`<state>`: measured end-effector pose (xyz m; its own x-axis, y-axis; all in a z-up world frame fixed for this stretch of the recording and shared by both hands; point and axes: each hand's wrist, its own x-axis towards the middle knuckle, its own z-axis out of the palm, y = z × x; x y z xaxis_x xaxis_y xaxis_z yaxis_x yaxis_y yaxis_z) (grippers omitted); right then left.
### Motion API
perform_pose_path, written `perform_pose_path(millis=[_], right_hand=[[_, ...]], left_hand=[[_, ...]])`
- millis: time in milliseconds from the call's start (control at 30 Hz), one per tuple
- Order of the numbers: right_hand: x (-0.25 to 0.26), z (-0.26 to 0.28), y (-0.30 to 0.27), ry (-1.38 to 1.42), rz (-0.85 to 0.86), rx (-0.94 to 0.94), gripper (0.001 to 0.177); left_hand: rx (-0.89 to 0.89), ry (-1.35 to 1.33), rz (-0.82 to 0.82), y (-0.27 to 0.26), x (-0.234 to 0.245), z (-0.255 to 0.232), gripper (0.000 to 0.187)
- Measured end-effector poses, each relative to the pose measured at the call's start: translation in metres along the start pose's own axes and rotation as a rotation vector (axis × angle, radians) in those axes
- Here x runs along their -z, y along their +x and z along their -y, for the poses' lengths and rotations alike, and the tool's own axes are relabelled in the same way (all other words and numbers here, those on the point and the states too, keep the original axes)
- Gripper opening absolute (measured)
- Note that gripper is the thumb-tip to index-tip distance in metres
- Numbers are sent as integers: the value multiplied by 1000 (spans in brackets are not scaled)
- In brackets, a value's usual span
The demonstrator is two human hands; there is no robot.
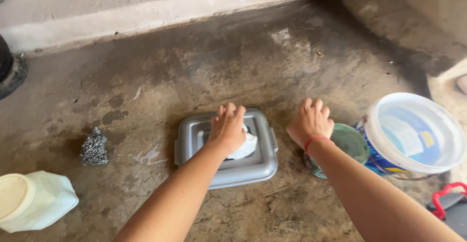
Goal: The recorder is cleaning, rinsing, and drying various plastic containers and lids in an outdoor setting.
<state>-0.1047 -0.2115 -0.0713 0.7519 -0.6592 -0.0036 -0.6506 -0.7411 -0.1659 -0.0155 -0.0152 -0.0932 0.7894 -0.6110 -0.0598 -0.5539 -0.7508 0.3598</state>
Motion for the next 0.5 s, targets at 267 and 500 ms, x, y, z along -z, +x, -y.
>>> perform_pose_path(millis=[267, 500], right_hand=[[24, -47, -13, -177, 420, -150, 72], [-8, -59, 3, 16, 326, 1, 60]], left_hand=[[-222, 31, 113, -2, -7, -52, 35], [-235, 12, 171, -11, -6, -65, 34]])
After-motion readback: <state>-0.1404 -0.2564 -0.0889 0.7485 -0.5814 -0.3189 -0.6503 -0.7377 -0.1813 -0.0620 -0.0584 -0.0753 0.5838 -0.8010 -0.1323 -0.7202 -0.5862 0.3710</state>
